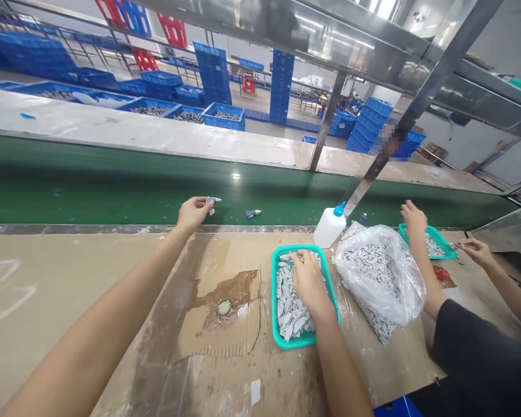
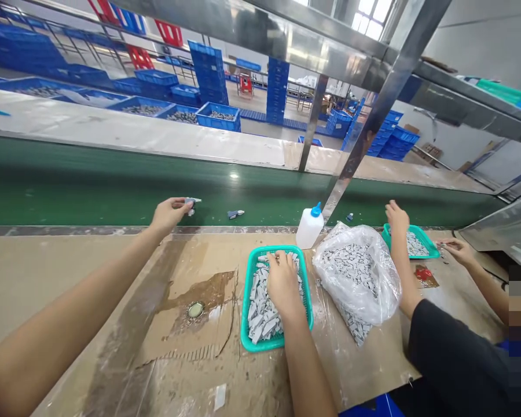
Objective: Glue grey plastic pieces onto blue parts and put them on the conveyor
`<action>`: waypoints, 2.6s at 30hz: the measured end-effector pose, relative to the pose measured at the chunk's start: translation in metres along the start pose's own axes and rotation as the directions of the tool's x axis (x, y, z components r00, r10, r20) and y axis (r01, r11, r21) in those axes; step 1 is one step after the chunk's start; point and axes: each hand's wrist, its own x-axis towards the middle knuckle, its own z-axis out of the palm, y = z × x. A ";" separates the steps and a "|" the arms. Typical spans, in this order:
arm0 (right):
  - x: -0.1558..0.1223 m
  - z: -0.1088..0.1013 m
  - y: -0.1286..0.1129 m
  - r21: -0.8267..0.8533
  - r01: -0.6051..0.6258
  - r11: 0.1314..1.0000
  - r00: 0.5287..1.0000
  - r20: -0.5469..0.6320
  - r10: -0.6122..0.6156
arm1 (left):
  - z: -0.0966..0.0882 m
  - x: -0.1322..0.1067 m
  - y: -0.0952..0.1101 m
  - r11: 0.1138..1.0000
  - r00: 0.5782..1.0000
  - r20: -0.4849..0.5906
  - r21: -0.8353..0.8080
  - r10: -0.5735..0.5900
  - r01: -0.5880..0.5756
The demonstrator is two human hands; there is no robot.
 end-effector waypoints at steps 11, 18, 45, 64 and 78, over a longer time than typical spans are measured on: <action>0.004 -0.005 -0.003 0.029 -0.028 0.999 0.999 0.021 0.027 | 0.066 -0.026 0.024 0.844 0.907 0.291 0.359 0.305 -0.399; -0.011 -0.028 0.018 0.076 -0.002 0.997 0.999 -0.049 0.005 | 0.050 -0.030 0.028 0.909 0.936 0.276 0.290 0.220 -0.299; -0.004 -0.034 -0.022 0.997 -0.075 0.024 0.951 0.064 0.302 | -0.066 -0.177 -0.048 0.313 0.848 0.505 -0.789 -0.162 0.529; -0.031 0.029 -0.121 0.854 -0.510 0.103 0.855 0.491 0.168 | -0.056 -0.182 -0.065 0.143 0.809 0.584 -0.808 0.072 0.571; -0.041 0.042 -0.104 0.778 -0.360 0.515 0.925 0.368 0.091 | -0.060 -0.175 -0.075 0.036 0.832 0.525 -0.849 0.181 0.527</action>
